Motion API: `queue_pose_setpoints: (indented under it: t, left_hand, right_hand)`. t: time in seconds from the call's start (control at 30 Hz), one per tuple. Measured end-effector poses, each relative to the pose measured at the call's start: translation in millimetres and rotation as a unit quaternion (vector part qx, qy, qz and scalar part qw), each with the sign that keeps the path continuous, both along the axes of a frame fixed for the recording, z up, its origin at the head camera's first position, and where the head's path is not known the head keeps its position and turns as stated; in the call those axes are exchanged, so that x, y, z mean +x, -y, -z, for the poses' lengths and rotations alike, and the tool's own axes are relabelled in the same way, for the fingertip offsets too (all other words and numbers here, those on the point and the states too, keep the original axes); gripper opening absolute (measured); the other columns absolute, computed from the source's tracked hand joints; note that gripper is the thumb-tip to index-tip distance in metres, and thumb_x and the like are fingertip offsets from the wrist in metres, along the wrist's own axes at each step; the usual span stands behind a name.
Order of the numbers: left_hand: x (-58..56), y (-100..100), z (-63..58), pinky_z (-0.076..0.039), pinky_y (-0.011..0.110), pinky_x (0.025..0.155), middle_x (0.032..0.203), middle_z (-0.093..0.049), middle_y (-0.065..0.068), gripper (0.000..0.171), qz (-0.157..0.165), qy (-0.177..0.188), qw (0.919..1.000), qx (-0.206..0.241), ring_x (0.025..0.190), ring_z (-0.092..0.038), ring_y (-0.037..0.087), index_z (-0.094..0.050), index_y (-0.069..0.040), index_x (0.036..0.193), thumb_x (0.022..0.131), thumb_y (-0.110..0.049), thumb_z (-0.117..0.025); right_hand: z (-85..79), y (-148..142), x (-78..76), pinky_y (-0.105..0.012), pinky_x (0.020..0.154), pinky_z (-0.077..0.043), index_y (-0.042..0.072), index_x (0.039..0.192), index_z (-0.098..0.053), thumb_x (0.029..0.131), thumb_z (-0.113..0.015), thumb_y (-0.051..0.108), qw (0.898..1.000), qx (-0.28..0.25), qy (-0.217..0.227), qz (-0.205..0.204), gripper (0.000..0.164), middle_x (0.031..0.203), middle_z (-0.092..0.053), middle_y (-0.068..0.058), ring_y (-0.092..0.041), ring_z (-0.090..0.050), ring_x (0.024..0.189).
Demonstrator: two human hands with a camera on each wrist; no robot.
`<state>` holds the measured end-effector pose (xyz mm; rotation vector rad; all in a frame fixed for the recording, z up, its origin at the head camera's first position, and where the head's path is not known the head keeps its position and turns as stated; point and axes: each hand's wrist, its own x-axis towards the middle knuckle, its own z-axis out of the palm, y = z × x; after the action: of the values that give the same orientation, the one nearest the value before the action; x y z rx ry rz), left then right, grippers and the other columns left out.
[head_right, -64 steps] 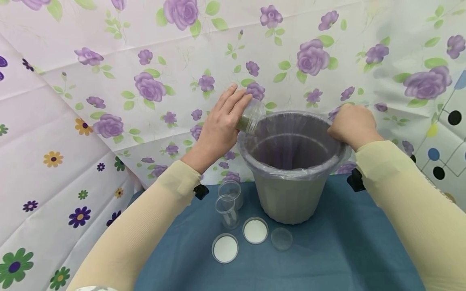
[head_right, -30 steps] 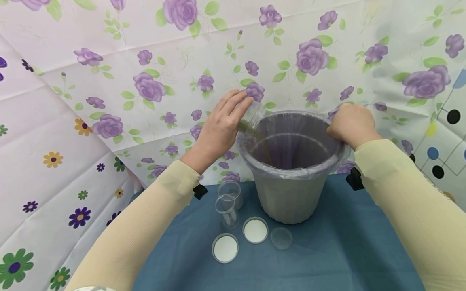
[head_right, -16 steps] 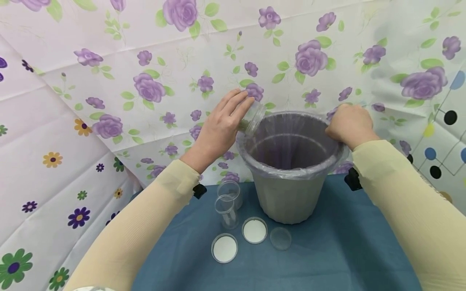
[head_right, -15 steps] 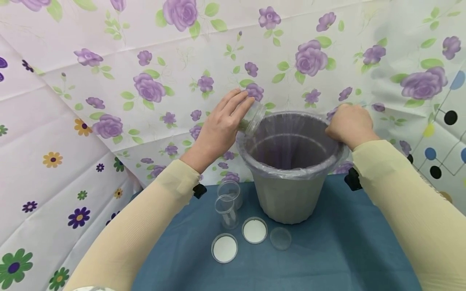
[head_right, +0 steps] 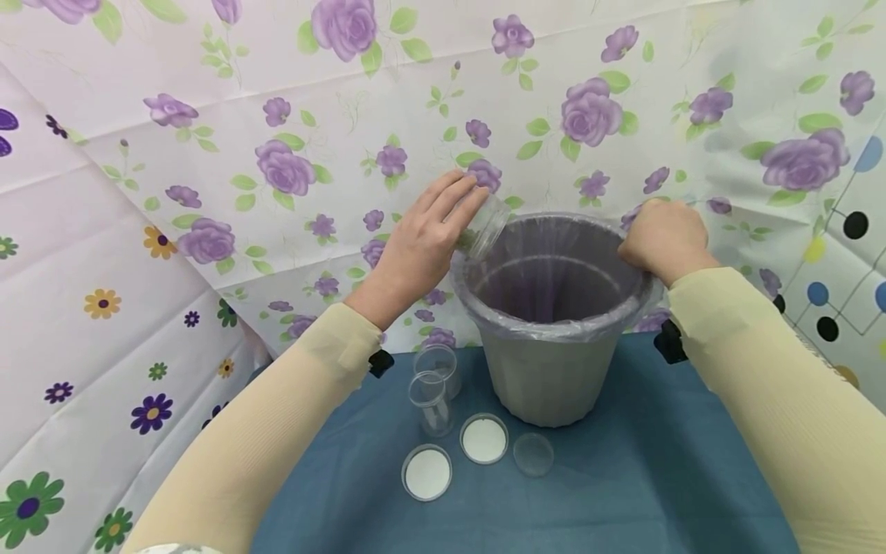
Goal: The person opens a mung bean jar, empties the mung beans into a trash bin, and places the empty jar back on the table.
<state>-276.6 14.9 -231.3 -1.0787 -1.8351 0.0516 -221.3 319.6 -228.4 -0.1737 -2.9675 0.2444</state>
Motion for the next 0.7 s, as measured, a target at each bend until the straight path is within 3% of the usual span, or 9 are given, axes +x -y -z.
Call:
queue_pose_setpoints:
  t: [0.4, 0.7]
  left_hand:
    - [-1.4, -3.0, -1.4, -0.029, 0.028, 0.115, 0.136, -0.051, 0.012, 0.041, 0.012, -0.016, 0.9998, -0.003, 0.132, -0.041, 0.025, -0.051, -0.007, 0.134, 0.095, 0.003, -0.043]
    - [-1.1, -3.3, 0.5, -0.030, 0.028, 0.115, 0.136, -0.051, 0.011, 0.042, 0.011, -0.011, 0.9998, -0.009, 0.133, -0.040, 0.025, -0.050, -0.008, 0.135, 0.094, 0.004, -0.045]
  right_hand:
    - [-3.6, -0.5, -0.9, -0.033, 0.043, -0.037, 0.006, 0.058, -0.048, 0.070, -0.058, 0.016, 1.000, 0.000, -0.003, -0.003, 0.019, 0.059, -0.047, -0.011, -0.027, -0.046, 0.052]
    - [-2.2, 0.8, 0.5, -0.032, 0.042, -0.036, 0.008, 0.057, -0.046, 0.071, -0.057, 0.016, 1.000, -0.002, 0.001, -0.001, 0.020, 0.058, -0.046, -0.010, -0.026, -0.044, 0.052]
